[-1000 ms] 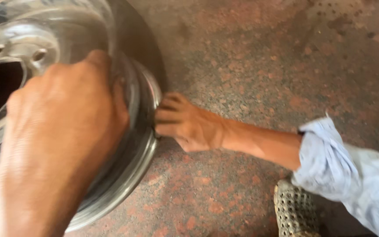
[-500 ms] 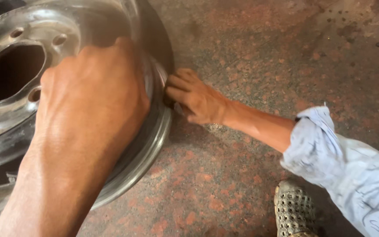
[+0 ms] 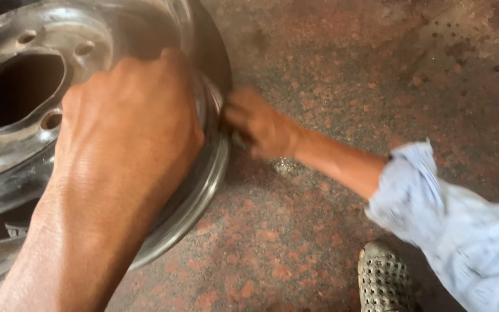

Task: The person scrubs the rim of a metal car wheel using a small abrasive pad. They rotate the wheel to access different sections of the rim and continue scrubbing the surface.

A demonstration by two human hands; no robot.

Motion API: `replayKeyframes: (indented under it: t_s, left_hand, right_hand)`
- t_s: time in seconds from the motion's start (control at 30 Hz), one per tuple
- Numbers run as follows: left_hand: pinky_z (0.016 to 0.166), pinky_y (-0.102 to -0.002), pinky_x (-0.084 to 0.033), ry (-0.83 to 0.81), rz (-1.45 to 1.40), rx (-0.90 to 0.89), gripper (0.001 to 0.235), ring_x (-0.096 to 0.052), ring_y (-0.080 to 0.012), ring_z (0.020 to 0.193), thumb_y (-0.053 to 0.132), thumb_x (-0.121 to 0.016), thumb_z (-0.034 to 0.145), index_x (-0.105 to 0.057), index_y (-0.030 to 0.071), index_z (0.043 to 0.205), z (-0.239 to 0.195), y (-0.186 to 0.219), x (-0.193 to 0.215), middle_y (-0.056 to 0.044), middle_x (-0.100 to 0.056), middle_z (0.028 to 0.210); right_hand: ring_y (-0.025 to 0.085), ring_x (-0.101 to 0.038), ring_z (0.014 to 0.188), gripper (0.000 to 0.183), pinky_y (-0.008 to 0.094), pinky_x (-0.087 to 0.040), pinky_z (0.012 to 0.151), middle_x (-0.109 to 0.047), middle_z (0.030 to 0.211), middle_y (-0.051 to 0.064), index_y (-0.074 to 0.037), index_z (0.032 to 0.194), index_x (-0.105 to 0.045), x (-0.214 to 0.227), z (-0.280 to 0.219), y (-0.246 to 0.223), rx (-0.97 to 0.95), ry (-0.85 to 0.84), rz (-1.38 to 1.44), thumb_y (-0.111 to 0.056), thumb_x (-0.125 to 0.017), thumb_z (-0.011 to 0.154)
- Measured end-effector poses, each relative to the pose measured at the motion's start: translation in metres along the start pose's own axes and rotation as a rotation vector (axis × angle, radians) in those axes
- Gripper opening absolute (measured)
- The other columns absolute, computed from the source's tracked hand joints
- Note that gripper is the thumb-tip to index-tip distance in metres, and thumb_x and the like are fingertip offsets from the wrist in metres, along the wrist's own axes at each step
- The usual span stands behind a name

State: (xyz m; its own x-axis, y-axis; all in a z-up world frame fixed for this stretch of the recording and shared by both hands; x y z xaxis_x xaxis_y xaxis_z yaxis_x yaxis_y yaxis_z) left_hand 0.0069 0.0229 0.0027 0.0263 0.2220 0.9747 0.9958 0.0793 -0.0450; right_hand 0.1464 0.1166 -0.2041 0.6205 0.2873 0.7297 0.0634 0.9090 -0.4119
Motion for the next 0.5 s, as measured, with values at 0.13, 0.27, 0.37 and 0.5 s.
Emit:
replayKeyframes:
  t_s: [0.13,0.27,0.37,0.5]
  left_hand:
    - [0.065,-0.047,-0.060,0.022,-0.013,-0.010,0.025,-0.074,-0.0333,0.071,0.011,-0.042,0.107,-0.062,0.001,0.116,0.002,-0.002,0.001,-0.022,-0.071,0.081]
    - [0.067,-0.047,-0.060,0.030,-0.018,-0.021,0.024,-0.074,-0.0333,0.072,0.010,-0.043,0.105,-0.062,0.000,0.117,0.003,-0.004,-0.001,-0.022,-0.071,0.081]
    - [0.068,-0.050,-0.058,0.109,-0.011,-0.062,0.024,-0.073,-0.0364,0.074,0.012,-0.047,0.103,-0.063,0.000,0.115,-0.001,-0.004,-0.001,-0.022,-0.071,0.082]
    - [0.067,-0.047,-0.059,0.018,-0.015,-0.011,0.025,-0.073,-0.0334,0.072,0.011,-0.043,0.105,-0.061,0.001,0.118,0.002,-0.003,0.001,-0.022,-0.071,0.082]
  right_hand:
    - [0.030,-0.049,0.095,0.039,0.048,-0.043,0.093,-0.052,0.094,0.013,-0.005,0.090,-0.059,-0.005,-0.009,-0.002,0.102,0.099,-0.048,-0.030,-0.050,0.061]
    - [0.028,-0.054,0.106,0.012,0.045,-0.047,0.097,-0.056,0.104,0.011,-0.006,0.102,-0.062,-0.005,-0.021,-0.006,0.055,-0.014,-0.015,-0.003,-0.055,0.093]
    - [0.029,-0.051,0.098,0.012,0.045,-0.045,0.089,-0.054,0.099,0.013,-0.005,0.097,-0.061,0.000,0.000,0.014,-0.003,0.002,-0.016,-0.004,-0.055,0.086]
    - [0.030,-0.053,0.102,0.007,0.046,-0.045,0.094,-0.054,0.100,0.010,-0.008,0.096,-0.060,-0.004,-0.018,-0.016,0.104,0.049,-0.031,-0.010,-0.057,0.090]
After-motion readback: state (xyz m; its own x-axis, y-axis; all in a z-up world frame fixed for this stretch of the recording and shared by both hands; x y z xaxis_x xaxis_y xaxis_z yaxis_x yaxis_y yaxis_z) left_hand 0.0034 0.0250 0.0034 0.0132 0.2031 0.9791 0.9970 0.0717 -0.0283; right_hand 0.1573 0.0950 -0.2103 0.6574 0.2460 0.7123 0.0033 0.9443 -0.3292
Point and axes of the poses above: each hand's wrist, its own z-axis towards the middle knuckle, its own x-axis out of the back of the hand, y = z × x, the point moved 2 cm from there along z, towards the middle knuckle
